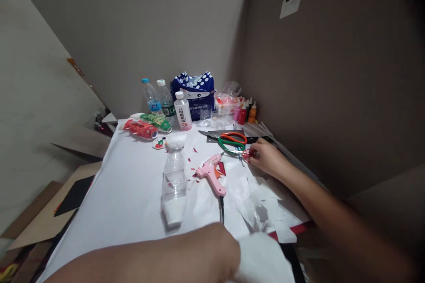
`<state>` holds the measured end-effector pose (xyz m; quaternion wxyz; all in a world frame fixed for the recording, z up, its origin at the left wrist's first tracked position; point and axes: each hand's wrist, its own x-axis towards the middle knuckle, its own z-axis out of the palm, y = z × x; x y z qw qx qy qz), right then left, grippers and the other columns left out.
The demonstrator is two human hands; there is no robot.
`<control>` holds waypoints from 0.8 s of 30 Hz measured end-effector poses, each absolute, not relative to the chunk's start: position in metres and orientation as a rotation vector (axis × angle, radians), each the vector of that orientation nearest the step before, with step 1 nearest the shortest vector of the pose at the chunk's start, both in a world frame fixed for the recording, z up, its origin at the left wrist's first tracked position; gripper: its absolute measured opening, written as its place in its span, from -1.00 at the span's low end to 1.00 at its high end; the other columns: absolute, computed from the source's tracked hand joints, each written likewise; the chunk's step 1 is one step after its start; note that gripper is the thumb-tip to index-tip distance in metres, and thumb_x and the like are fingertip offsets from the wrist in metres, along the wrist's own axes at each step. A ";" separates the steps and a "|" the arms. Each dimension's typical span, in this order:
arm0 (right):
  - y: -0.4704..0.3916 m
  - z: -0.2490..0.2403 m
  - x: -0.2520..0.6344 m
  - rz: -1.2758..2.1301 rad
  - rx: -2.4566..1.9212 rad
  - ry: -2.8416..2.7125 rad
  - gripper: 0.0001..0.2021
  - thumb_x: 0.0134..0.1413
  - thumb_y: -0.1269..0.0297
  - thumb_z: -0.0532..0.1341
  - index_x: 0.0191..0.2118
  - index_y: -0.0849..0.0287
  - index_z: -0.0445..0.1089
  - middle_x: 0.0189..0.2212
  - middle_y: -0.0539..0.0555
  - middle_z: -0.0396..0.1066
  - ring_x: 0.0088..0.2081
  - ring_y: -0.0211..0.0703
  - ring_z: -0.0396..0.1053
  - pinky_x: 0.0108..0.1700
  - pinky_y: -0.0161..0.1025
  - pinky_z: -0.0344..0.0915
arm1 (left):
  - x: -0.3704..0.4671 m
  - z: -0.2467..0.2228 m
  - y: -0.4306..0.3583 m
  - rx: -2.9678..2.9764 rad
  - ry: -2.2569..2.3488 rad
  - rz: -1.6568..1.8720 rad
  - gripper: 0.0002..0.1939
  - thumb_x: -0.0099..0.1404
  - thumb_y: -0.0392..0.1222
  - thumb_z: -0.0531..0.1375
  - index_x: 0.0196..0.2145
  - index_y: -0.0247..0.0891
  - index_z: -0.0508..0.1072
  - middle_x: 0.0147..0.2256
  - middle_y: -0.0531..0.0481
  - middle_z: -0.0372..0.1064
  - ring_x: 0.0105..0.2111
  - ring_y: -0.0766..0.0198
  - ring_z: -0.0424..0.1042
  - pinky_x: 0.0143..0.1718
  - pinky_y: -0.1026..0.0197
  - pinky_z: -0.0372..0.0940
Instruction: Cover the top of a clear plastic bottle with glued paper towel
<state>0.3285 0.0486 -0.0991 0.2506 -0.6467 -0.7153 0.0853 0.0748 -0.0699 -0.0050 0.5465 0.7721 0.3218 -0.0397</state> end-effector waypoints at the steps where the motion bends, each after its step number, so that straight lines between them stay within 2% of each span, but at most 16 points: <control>1: 0.049 -0.098 0.330 0.238 -1.715 -1.881 -0.93 -0.07 0.34 0.23 -0.48 0.21 0.40 -0.34 0.09 0.35 -0.36 -0.17 0.30 -0.29 -0.28 0.18 | 0.072 0.004 -0.069 1.810 0.808 -0.054 -0.74 0.30 -0.03 0.12 -0.40 -0.17 0.54 -0.63 0.10 0.30 -0.58 0.32 0.24 -0.53 0.30 0.15; 2: 0.049 -0.097 0.332 0.249 -1.666 -1.812 -0.92 -0.05 0.31 0.22 -0.46 0.21 0.39 -0.32 0.11 0.34 -0.32 -0.15 0.30 -0.27 -0.26 0.20 | 0.070 0.010 -0.068 1.785 0.864 0.000 -0.74 0.33 -0.05 0.08 -0.28 -0.17 0.54 -0.53 0.09 0.39 -0.51 0.33 0.30 -0.45 0.31 0.21; 4: 0.047 -0.092 0.336 0.296 -1.563 -1.682 -0.87 -0.01 0.25 0.20 -0.44 0.20 0.37 -0.25 0.14 0.33 -0.24 -0.10 0.31 -0.25 -0.25 0.23 | 0.068 0.015 -0.064 1.629 0.952 0.202 -0.73 0.30 -0.02 0.13 -0.20 -0.21 0.53 -0.37 0.06 0.48 -0.37 0.30 0.38 -0.33 0.31 0.27; 7: 0.033 -0.080 0.341 0.415 -1.423 -1.559 -0.79 0.14 0.15 0.12 -0.34 0.17 0.39 -0.19 0.13 0.36 -0.24 -0.14 0.34 -0.31 -0.27 0.26 | 0.067 0.013 -0.055 1.527 0.953 0.330 -0.68 0.30 0.02 0.14 -0.23 -0.30 0.51 -0.27 -0.02 0.51 -0.27 0.21 0.42 -0.28 0.28 0.31; 9: 0.016 -0.071 0.339 0.571 -1.305 -1.447 -0.79 0.21 0.11 0.11 -0.25 0.12 0.39 -0.24 0.07 0.39 -0.35 -0.22 0.32 -0.38 -0.31 0.26 | 0.066 0.011 -0.050 1.492 0.951 0.409 -0.71 0.30 -0.02 0.15 -0.20 -0.29 0.50 -0.25 -0.02 0.51 -0.22 0.19 0.44 -0.25 0.27 0.34; 11: -0.007 -0.063 0.333 0.869 -1.085 -1.237 -0.86 0.17 0.14 0.21 -0.29 0.08 0.39 -0.32 0.00 0.36 -0.40 -0.28 0.28 -0.40 -0.35 0.23 | 0.067 0.008 -0.046 1.487 0.945 0.480 -0.73 0.30 -0.08 0.16 -0.13 -0.26 0.49 -0.21 -0.02 0.52 -0.16 0.19 0.45 -0.17 0.25 0.35; 13: -0.033 -0.059 0.323 1.133 -0.937 -1.207 -0.82 0.16 0.09 0.23 -0.30 0.07 0.41 -0.39 -0.02 0.35 -0.43 -0.28 0.27 -0.41 -0.35 0.24 | 0.068 0.005 -0.044 1.513 0.951 0.535 -0.72 0.30 -0.11 0.16 -0.09 -0.26 0.47 -0.20 -0.03 0.51 -0.15 0.19 0.46 -0.14 0.25 0.36; 15: -0.056 -0.058 0.309 1.386 -0.884 -1.307 -0.74 0.11 0.02 0.26 -0.33 0.12 0.44 -0.29 0.07 0.42 -0.33 -0.20 0.34 -0.30 -0.27 0.31 | 0.071 0.000 -0.044 1.541 0.985 0.551 -0.71 0.29 -0.08 0.16 -0.11 -0.29 0.47 -0.28 -0.04 0.51 -0.27 0.20 0.49 -0.27 0.27 0.39; 16: -0.064 -0.058 0.302 1.472 -0.910 -1.344 -0.72 0.09 0.01 0.27 -0.33 0.14 0.46 -0.22 0.10 0.43 -0.28 -0.18 0.35 -0.24 -0.25 0.31 | 0.072 -0.002 -0.044 1.546 1.009 0.539 -0.70 0.30 -0.04 0.14 -0.14 -0.30 0.47 -0.37 -0.03 0.50 -0.39 0.23 0.48 -0.40 0.29 0.38; 17: -0.070 -0.058 0.294 1.514 -0.912 -1.383 -0.71 0.06 0.00 0.29 -0.33 0.15 0.48 -0.22 0.10 0.42 -0.27 -0.18 0.35 -0.23 -0.26 0.30 | 0.074 -0.004 -0.045 1.543 1.034 0.523 -0.68 0.31 -0.01 0.12 -0.18 -0.31 0.47 -0.45 -0.01 0.46 -0.51 0.27 0.44 -0.53 0.31 0.35; 19: -0.076 -0.058 0.281 1.518 -0.883 -1.403 -0.71 0.04 -0.01 0.31 -0.35 0.14 0.50 -0.34 0.04 0.38 -0.36 -0.25 0.29 -0.30 -0.31 0.27 | 0.076 -0.007 -0.046 1.522 1.066 0.484 -0.67 0.30 0.03 0.10 -0.22 -0.31 0.44 -0.58 0.06 0.37 -0.70 0.36 0.30 -0.71 0.35 0.22; 22: -0.071 -0.054 0.269 1.410 -0.845 -1.352 -0.73 0.08 0.01 0.29 -0.36 0.13 0.50 -0.46 -0.02 0.30 -0.42 -0.28 0.22 -0.35 -0.34 0.23 | 0.078 -0.007 -0.046 1.516 1.111 0.381 -0.65 0.25 0.06 0.15 -0.26 -0.33 0.42 -0.68 0.14 0.25 -0.79 0.41 0.18 -0.78 0.37 0.11; 24: -0.067 -0.051 0.266 1.323 -0.847 -1.339 -0.78 0.11 0.08 0.28 -0.36 0.13 0.50 -0.43 -0.01 0.31 -0.39 -0.28 0.24 -0.32 -0.35 0.23 | 0.076 -0.006 -0.045 1.535 1.133 0.229 -0.56 0.25 0.14 0.12 -0.40 -0.36 0.44 -0.73 0.11 0.21 -0.81 0.42 0.13 -0.79 0.37 0.04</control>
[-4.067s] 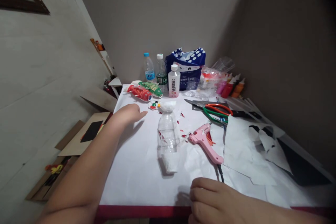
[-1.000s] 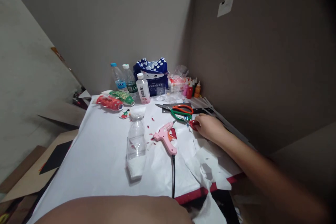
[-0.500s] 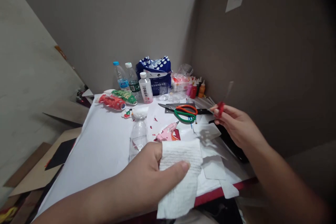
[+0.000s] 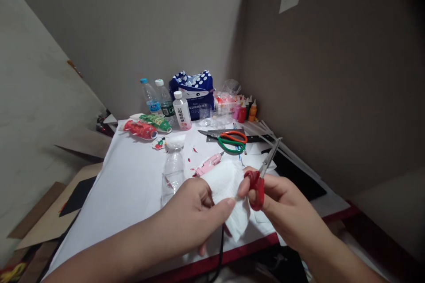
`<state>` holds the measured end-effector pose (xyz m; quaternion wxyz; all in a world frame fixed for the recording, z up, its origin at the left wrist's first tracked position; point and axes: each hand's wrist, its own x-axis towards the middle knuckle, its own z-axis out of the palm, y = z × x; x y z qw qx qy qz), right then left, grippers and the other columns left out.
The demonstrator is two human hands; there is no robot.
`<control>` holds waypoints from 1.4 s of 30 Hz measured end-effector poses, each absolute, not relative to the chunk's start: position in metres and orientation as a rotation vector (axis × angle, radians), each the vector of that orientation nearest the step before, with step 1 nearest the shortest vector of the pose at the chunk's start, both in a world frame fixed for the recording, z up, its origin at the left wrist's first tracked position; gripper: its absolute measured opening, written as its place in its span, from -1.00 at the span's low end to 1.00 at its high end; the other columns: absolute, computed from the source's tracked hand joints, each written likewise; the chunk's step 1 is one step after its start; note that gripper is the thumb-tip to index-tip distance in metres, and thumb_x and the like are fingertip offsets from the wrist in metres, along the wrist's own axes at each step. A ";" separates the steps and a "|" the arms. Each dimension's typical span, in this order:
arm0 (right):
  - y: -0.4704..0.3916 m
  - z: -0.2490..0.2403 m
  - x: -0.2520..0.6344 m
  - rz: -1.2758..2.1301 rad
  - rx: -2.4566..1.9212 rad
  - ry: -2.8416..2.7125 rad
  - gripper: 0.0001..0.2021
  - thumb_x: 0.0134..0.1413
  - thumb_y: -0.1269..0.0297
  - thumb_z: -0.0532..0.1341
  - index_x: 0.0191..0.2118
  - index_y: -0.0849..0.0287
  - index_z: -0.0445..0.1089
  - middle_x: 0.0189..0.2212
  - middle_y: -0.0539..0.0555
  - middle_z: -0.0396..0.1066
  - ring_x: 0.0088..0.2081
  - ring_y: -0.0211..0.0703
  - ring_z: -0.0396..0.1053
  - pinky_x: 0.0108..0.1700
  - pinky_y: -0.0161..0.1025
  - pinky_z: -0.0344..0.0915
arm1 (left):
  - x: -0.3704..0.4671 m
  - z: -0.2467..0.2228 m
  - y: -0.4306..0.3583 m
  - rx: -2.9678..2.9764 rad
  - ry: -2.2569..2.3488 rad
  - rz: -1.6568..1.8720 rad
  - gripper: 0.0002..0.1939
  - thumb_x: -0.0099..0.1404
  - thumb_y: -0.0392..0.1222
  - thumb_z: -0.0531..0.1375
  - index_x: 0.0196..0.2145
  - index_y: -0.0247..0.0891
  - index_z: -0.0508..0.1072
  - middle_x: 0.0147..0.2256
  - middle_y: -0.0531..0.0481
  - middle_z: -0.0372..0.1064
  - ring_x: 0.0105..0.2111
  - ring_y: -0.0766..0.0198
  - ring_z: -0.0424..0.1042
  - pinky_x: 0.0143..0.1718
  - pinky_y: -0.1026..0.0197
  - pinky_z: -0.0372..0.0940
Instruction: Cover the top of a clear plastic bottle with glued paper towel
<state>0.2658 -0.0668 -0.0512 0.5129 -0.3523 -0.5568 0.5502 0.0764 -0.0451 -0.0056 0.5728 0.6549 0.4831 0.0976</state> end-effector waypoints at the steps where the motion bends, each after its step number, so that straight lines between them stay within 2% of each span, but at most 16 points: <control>1: -0.065 -0.050 0.266 1.291 -0.847 -1.348 -0.80 0.12 0.11 0.28 -0.37 0.13 0.49 -0.42 -0.01 0.32 -0.38 -0.28 0.25 -0.31 -0.35 0.23 | 0.075 -0.005 -0.044 1.555 1.140 0.167 -0.50 0.25 0.19 0.10 -0.48 -0.37 0.45 -0.74 0.08 0.21 -0.81 0.43 0.09 -0.80 0.37 -0.01; 3: -0.064 -0.049 0.266 1.246 -0.842 -1.384 -0.84 0.14 0.16 0.28 -0.36 0.12 0.49 -0.42 -0.02 0.34 -0.36 -0.29 0.26 -0.29 -0.36 0.23 | 0.073 -0.003 -0.040 1.601 1.143 0.099 -0.42 0.24 0.24 0.09 -0.59 -0.37 0.45 -0.72 0.03 0.27 -0.79 0.49 -0.01 -0.78 0.36 -0.11; 5: -0.065 -0.049 0.267 1.213 -0.852 -1.420 -0.88 0.14 0.20 0.28 -0.34 0.10 0.49 -0.41 -0.03 0.36 -0.34 -0.28 0.28 -0.28 -0.36 0.23 | 0.072 -0.001 -0.036 1.646 1.137 0.082 -0.40 0.23 0.25 0.11 -0.62 -0.37 0.47 -0.72 0.05 0.26 -0.77 0.50 -0.09 -0.75 0.33 -0.19; 9: -0.067 -0.050 0.268 1.164 -0.884 -1.431 -0.90 0.15 0.22 0.27 -0.34 0.10 0.49 -0.39 -0.03 0.39 -0.30 -0.27 0.31 -0.24 -0.36 0.25 | 0.074 0.003 -0.030 1.690 1.063 0.034 -0.40 0.28 0.22 0.08 -0.61 -0.35 0.54 -0.81 0.17 -0.09 -0.77 0.47 -0.16 -0.72 0.26 -0.25; 11: -0.067 -0.051 0.268 1.175 -0.881 -1.422 -0.86 0.16 0.18 0.26 -0.36 0.11 0.48 -0.41 -0.02 0.39 -0.32 -0.26 0.32 -0.26 -0.35 0.27 | 0.074 0.003 -0.029 1.677 1.028 0.031 -0.41 0.30 0.19 0.07 -0.59 -0.34 0.55 -0.82 0.19 -0.18 -0.77 0.45 -0.19 -0.71 0.24 -0.25; 14: -0.064 -0.055 0.273 1.192 -0.894 -1.375 -0.81 0.15 0.11 0.25 -0.29 0.11 0.49 -0.33 0.04 0.42 -0.33 -0.23 0.34 -0.31 -0.34 0.31 | 0.073 0.000 -0.028 1.658 0.989 0.055 -0.42 0.33 0.14 0.06 -0.63 -0.33 0.52 -0.81 0.18 -0.13 -0.76 0.46 -0.15 -0.69 0.25 -0.21; 16: -0.063 -0.059 0.281 1.106 -0.918 -1.333 -0.79 0.12 0.08 0.26 -0.28 0.11 0.50 -0.15 0.10 0.39 -0.24 -0.18 0.35 -0.27 -0.32 0.34 | 0.071 -0.002 -0.026 1.663 1.013 0.083 -0.42 0.32 0.12 0.06 -0.68 -0.33 0.47 -0.81 0.16 -0.09 -0.76 0.46 -0.12 -0.68 0.25 -0.19; 18: -0.063 -0.065 0.291 1.004 -0.959 -1.311 -0.80 0.11 0.09 0.27 -0.30 0.10 0.49 -0.10 0.10 0.34 -0.18 -0.15 0.33 -0.23 -0.32 0.32 | 0.069 -0.002 -0.022 1.668 1.081 0.101 -0.40 0.30 0.15 0.07 -0.71 -0.32 0.43 -0.83 0.15 -0.08 -0.77 0.46 -0.12 -0.68 0.25 -0.19; 20: -0.069 -0.071 0.298 1.073 -1.004 -1.351 -0.82 0.12 0.12 0.27 -0.35 0.12 0.46 -0.28 0.06 0.34 -0.29 -0.21 0.29 -0.30 -0.35 0.27 | 0.066 -0.001 -0.019 1.677 1.149 0.121 -0.39 0.28 0.18 0.07 -0.74 -0.31 0.40 -0.84 0.14 -0.09 -0.78 0.45 -0.11 -0.69 0.25 -0.18; 22: -0.078 -0.078 0.300 1.332 -1.023 -1.414 -0.78 0.13 0.13 0.25 -0.42 0.16 0.40 -0.50 -0.02 0.26 -0.45 -0.29 0.19 -0.41 -0.36 0.19 | 0.063 0.002 -0.016 1.683 1.196 0.152 -0.39 0.26 0.19 0.07 -0.76 -0.30 0.36 -0.83 0.12 -0.06 -0.78 0.44 -0.07 -0.69 0.27 -0.14; 24: -0.091 -0.085 0.295 1.587 -1.026 -1.449 -0.74 0.12 0.14 0.25 -0.49 0.18 0.33 -0.59 -0.06 0.20 -0.52 -0.33 0.09 -0.45 -0.37 0.12 | 0.060 0.003 -0.014 1.692 1.202 0.189 -0.40 0.26 0.19 0.08 -0.76 -0.29 0.34 -0.82 0.10 0.00 -0.77 0.44 -0.02 -0.68 0.29 -0.09; 27: -0.109 -0.094 0.284 1.772 -1.220 -1.396 -0.75 0.06 0.18 0.25 -0.51 0.19 0.28 -0.61 -0.08 0.20 -0.54 -0.35 0.06 -0.47 -0.38 0.07 | 0.057 0.003 -0.013 1.679 1.222 0.197 -0.40 0.25 0.21 0.08 -0.74 -0.29 0.32 -0.81 0.09 0.05 -0.79 0.45 0.00 -0.72 0.30 -0.09; 32: -0.116 -0.094 0.270 1.707 -1.366 -1.375 -0.76 -0.10 0.22 0.31 -0.54 0.16 0.23 -0.55 -0.06 0.22 -0.47 -0.30 0.12 -0.44 -0.39 0.13 | 0.058 -0.001 -0.014 1.658 1.259 0.217 -0.44 0.25 0.22 0.09 -0.68 -0.28 0.29 -0.77 0.10 0.12 -0.79 0.46 0.02 -0.74 0.34 -0.11; 38: -0.102 -0.082 0.257 1.773 -1.186 -1.528 -0.77 -0.03 0.27 0.21 -0.57 0.17 0.16 -0.61 -0.07 0.12 -0.50 -0.31 0.05 -0.50 -0.39 0.00 | 0.063 0.001 -0.018 1.696 1.219 0.280 -0.51 0.28 0.13 0.09 -0.65 -0.27 0.22 -0.73 0.12 0.13 -0.71 0.45 0.05 -0.68 0.35 -0.08; 42: -0.094 -0.079 0.250 1.796 -1.048 -1.546 -0.75 0.07 0.27 0.11 -0.57 0.18 0.13 -0.63 -0.07 0.11 -0.52 -0.33 0.03 -0.48 -0.36 -0.01 | 0.066 0.003 -0.020 1.705 1.185 0.341 -0.60 0.28 0.03 0.09 -0.60 -0.26 0.20 -0.69 0.15 0.12 -0.68 0.46 0.04 -0.67 0.36 -0.11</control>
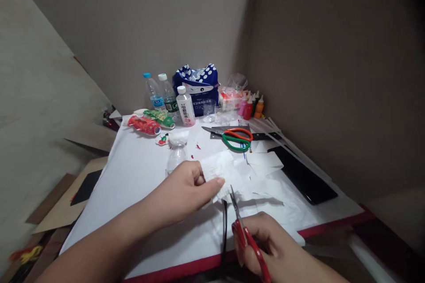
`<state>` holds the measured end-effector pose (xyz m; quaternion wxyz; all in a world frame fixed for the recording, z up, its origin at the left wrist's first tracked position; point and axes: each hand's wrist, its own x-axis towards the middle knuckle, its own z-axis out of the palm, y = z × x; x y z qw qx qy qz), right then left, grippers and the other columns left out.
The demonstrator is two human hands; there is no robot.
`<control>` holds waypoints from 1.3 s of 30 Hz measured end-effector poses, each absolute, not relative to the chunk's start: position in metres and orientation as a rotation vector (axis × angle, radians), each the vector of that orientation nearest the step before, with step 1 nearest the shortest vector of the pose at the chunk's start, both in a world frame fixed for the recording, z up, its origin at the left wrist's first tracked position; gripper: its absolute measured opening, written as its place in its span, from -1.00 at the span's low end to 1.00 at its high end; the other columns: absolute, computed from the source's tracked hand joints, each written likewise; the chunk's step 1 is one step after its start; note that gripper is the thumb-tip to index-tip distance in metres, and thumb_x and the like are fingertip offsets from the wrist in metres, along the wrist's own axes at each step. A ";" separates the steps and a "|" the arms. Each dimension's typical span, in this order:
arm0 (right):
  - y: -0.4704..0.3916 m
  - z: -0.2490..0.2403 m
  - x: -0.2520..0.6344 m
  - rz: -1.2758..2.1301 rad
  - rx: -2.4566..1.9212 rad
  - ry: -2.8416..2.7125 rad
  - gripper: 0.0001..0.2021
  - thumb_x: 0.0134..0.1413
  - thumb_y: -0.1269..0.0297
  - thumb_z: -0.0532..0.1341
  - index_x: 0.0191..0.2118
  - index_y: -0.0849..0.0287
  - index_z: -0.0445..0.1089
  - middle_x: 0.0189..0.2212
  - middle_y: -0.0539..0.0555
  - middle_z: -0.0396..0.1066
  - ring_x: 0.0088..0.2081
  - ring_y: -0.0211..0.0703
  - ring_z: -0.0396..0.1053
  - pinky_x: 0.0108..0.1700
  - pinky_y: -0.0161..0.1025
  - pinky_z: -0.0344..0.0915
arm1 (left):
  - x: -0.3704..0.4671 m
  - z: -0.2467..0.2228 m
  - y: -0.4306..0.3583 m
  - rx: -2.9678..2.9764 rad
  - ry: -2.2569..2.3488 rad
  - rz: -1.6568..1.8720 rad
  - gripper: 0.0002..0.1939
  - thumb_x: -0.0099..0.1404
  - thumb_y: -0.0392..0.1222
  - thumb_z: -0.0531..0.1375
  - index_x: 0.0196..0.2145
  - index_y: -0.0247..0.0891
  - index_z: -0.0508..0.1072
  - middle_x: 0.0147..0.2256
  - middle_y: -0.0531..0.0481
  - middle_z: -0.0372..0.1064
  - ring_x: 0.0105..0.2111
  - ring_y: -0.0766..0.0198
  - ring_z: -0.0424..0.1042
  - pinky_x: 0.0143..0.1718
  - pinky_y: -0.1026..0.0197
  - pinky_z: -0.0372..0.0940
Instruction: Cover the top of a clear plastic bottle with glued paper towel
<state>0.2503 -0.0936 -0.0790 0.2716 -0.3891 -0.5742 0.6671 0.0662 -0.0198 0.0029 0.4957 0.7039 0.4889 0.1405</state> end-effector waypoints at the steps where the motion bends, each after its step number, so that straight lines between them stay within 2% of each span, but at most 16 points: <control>1: -0.092 -0.078 0.249 1.799 -1.031 -1.541 -0.75 0.07 0.27 0.10 -0.57 0.18 0.13 -0.63 -0.07 0.12 -0.52 -0.33 0.04 -0.48 -0.36 -0.01 | 0.067 0.003 -0.020 1.712 1.184 0.349 -0.61 0.27 0.02 0.09 -0.60 -0.26 0.20 -0.68 0.15 0.11 -0.68 0.46 0.04 -0.67 0.36 -0.11; 6: -0.086 -0.075 0.246 1.798 -1.058 -1.508 -0.73 0.00 0.22 0.17 -0.58 0.17 0.12 -0.65 -0.10 0.04 -0.54 -0.34 -0.01 -0.50 -0.35 -0.05 | 0.067 -0.001 -0.017 1.732 1.218 0.352 -0.60 0.26 0.06 0.09 -0.59 -0.25 0.20 -0.67 0.16 0.07 -0.66 0.44 0.04 -0.65 0.33 -0.11; 12: -0.085 -0.080 0.247 1.806 -0.983 -1.483 -0.67 0.02 0.22 0.22 -0.60 0.18 0.10 -0.65 -0.11 0.03 -0.55 -0.36 -0.05 -0.51 -0.35 -0.10 | 0.066 -0.007 -0.017 1.719 1.258 0.369 -0.60 0.23 0.13 0.09 -0.55 -0.24 0.19 -0.63 0.15 0.04 -0.61 0.41 0.03 -0.61 0.30 -0.08; 21: -0.085 -0.087 0.249 1.823 -0.921 -1.446 -0.55 0.09 -0.01 0.23 -0.60 0.20 0.15 -0.64 -0.08 0.12 -0.55 -0.36 0.02 -0.48 -0.37 -0.02 | 0.071 -0.007 -0.018 1.722 1.282 0.387 -0.57 0.20 0.14 0.08 -0.60 -0.21 0.09 -0.65 0.18 -0.05 -0.62 0.42 -0.03 -0.62 0.29 -0.12; 25: -0.085 -0.089 0.249 1.806 -0.897 -1.444 -0.46 0.06 -0.19 0.18 -0.61 0.20 0.16 -0.66 -0.09 0.10 -0.57 -0.36 0.00 -0.49 -0.36 -0.01 | 0.070 -0.006 -0.018 1.721 1.236 0.399 -0.56 0.23 0.12 0.07 -0.62 -0.20 0.05 -0.67 0.19 -0.09 -0.65 0.44 -0.07 -0.64 0.28 -0.16; 29: -0.086 -0.090 0.251 1.815 -0.915 -1.438 -0.43 0.04 -0.25 0.16 -0.61 0.21 0.17 -0.66 -0.08 0.11 -0.57 -0.37 0.00 -0.50 -0.36 -0.03 | 0.070 -0.008 -0.018 1.728 1.204 0.404 -0.55 0.25 0.10 0.06 -0.63 -0.19 0.03 -0.68 0.19 -0.12 -0.65 0.44 -0.10 -0.64 0.27 -0.19; 34: -0.086 -0.090 0.251 1.819 -0.904 -1.417 -0.47 0.05 -0.17 0.20 -0.62 0.21 0.16 -0.66 -0.08 0.12 -0.56 -0.37 0.00 -0.50 -0.36 -0.04 | 0.071 -0.009 -0.018 1.752 1.199 0.412 -0.57 0.25 0.09 0.07 -0.62 -0.21 0.09 -0.68 0.18 -0.04 -0.66 0.44 -0.04 -0.64 0.29 -0.15; 39: -0.086 -0.092 0.250 1.859 -0.930 -1.392 -0.63 0.04 0.14 0.25 -0.62 0.21 0.18 -0.68 -0.10 0.10 -0.58 -0.38 -0.02 -0.52 -0.37 -0.06 | 0.071 -0.008 -0.016 1.698 1.148 0.339 -0.60 0.27 0.03 0.05 -0.62 -0.24 0.18 -0.71 0.14 0.09 -0.69 0.44 0.06 -0.65 0.33 -0.07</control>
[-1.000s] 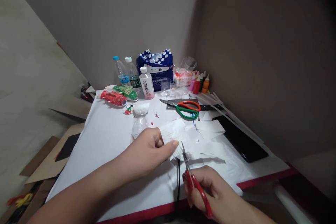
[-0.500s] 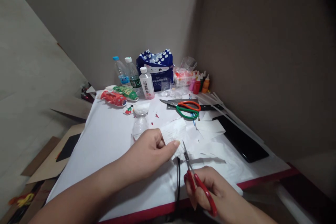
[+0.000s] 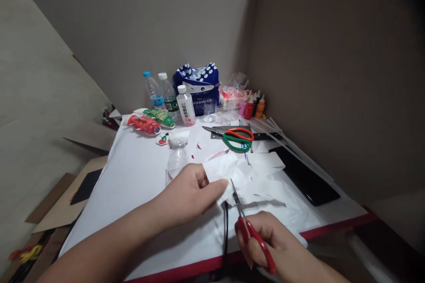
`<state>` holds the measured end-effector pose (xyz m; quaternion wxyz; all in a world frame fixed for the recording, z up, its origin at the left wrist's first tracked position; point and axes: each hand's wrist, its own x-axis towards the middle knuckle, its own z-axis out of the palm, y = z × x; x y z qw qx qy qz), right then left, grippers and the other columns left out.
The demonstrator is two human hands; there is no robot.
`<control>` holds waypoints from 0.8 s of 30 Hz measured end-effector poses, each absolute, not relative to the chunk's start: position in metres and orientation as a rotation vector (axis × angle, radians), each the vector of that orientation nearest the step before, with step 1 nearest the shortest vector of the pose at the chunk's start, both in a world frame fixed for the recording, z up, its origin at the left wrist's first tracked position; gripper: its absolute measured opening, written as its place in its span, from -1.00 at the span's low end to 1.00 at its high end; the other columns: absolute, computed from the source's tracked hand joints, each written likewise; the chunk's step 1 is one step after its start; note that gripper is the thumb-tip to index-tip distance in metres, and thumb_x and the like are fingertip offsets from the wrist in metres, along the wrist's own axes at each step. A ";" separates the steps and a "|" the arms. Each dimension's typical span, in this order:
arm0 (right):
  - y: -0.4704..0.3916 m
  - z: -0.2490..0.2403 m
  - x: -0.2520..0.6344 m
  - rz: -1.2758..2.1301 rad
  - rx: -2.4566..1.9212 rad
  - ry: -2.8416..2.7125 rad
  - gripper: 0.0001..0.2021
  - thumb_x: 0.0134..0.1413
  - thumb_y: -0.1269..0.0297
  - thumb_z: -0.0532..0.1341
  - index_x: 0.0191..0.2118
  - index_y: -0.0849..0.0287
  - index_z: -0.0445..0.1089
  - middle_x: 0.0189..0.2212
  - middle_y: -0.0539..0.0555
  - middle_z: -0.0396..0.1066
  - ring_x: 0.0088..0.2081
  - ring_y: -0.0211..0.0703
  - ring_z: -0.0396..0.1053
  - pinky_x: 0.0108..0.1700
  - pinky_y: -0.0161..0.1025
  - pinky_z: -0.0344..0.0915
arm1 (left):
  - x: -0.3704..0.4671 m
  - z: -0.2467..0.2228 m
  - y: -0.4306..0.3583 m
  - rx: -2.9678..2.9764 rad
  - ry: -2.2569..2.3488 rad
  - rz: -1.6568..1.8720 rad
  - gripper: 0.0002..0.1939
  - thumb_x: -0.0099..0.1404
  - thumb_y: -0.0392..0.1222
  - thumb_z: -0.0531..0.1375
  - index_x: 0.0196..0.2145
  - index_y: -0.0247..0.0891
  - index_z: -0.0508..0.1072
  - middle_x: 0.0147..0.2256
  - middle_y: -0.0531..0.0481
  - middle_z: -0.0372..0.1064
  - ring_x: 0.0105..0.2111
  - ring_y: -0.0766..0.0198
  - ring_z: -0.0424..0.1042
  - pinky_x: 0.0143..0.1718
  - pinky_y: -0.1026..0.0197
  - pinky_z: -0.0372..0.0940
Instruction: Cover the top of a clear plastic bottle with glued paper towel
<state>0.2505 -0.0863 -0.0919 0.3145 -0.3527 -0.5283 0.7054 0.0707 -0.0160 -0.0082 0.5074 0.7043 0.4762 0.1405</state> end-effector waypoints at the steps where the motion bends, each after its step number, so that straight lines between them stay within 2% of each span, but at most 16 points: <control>1: -0.086 -0.092 0.250 1.862 -0.930 -1.389 -0.66 0.03 0.18 0.24 -0.62 0.21 0.18 -0.68 -0.10 0.11 -0.58 -0.39 -0.02 -0.52 -0.37 -0.06 | 0.070 -0.009 -0.016 1.684 1.133 0.319 -0.61 0.27 0.03 0.06 -0.61 -0.25 0.20 -0.71 0.14 0.11 -0.69 0.44 0.06 -0.65 0.33 -0.07; 7: -0.086 -0.094 0.249 1.849 -0.961 -1.384 -0.72 -0.03 0.29 0.20 -0.65 0.20 0.16 -0.68 -0.10 0.11 -0.58 -0.39 -0.02 -0.52 -0.37 -0.06 | 0.067 -0.013 -0.015 1.654 1.142 0.277 -0.67 0.27 0.07 0.10 -0.45 -0.27 0.31 -0.68 0.19 0.10 -0.70 0.46 0.02 -0.68 0.35 -0.15; 12: -0.086 -0.095 0.248 1.855 -0.974 -1.392 -0.69 0.02 0.22 0.21 -0.63 0.20 0.17 -0.67 -0.09 0.13 -0.58 -0.39 -0.01 -0.51 -0.37 -0.04 | 0.067 -0.012 -0.016 1.675 1.186 0.217 -0.61 0.27 0.07 0.07 -0.56 -0.26 0.28 -0.72 0.17 0.05 -0.72 0.44 -0.01 -0.68 0.32 -0.18; 16: -0.085 -0.095 0.246 1.849 -0.952 -1.398 -0.56 0.07 -0.01 0.22 -0.63 0.19 0.15 -0.67 -0.09 0.12 -0.58 -0.38 -0.02 -0.50 -0.37 -0.03 | 0.069 -0.011 -0.016 1.714 1.219 0.209 -0.56 0.27 0.07 0.05 -0.64 -0.25 0.24 -0.74 0.14 0.07 -0.72 0.43 0.01 -0.69 0.30 -0.18; 20: -0.085 -0.093 0.245 1.825 -0.918 -1.386 -0.41 -0.02 -0.29 0.17 -0.61 0.20 0.17 -0.66 -0.08 0.12 -0.57 -0.36 0.00 -0.49 -0.36 -0.02 | 0.071 -0.009 -0.016 1.711 1.179 0.200 -0.50 0.31 0.07 -0.01 -0.70 -0.24 0.19 -0.76 0.13 0.06 -0.73 0.44 0.00 -0.68 0.32 -0.10; 24: -0.085 -0.090 0.244 1.829 -0.912 -1.384 -0.36 -0.09 -0.40 0.13 -0.62 0.19 0.14 -0.65 -0.08 0.11 -0.57 -0.36 -0.01 -0.48 -0.35 -0.01 | 0.073 -0.005 -0.017 1.707 1.156 0.185 -0.43 0.33 0.06 -0.04 -0.76 -0.24 0.15 -0.78 0.13 0.03 -0.74 0.45 0.00 -0.65 0.33 -0.03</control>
